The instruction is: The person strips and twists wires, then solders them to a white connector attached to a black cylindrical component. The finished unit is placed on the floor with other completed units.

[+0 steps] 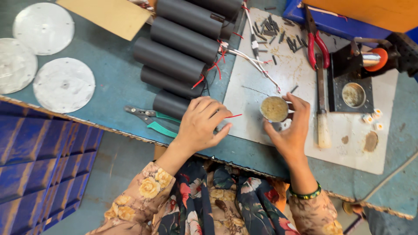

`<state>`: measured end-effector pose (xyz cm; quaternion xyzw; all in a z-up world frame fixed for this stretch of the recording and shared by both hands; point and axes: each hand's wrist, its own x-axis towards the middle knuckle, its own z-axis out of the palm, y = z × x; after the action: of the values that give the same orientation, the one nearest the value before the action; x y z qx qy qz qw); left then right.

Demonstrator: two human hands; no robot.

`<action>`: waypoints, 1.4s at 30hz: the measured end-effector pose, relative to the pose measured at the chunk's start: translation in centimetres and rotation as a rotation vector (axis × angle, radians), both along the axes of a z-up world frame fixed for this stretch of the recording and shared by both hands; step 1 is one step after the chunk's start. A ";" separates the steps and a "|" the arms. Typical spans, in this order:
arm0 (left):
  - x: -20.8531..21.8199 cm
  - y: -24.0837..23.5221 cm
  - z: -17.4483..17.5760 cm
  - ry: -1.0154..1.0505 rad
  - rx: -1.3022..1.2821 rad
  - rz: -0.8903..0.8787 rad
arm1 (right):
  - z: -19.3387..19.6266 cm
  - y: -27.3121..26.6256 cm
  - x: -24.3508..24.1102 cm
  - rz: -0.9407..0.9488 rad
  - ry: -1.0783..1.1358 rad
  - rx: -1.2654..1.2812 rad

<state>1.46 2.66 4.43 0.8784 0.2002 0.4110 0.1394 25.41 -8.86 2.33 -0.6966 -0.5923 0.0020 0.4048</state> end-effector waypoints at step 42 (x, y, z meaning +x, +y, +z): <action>-3.8 2.7 0.5 0.071 0.069 0.323 | 1.7 -0.8 5.1 -0.131 0.148 0.024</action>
<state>-2.33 5.41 4.98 0.8531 0.3294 0.4032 0.0342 30.47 -9.69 4.04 -0.7268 -0.5139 0.0199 0.4552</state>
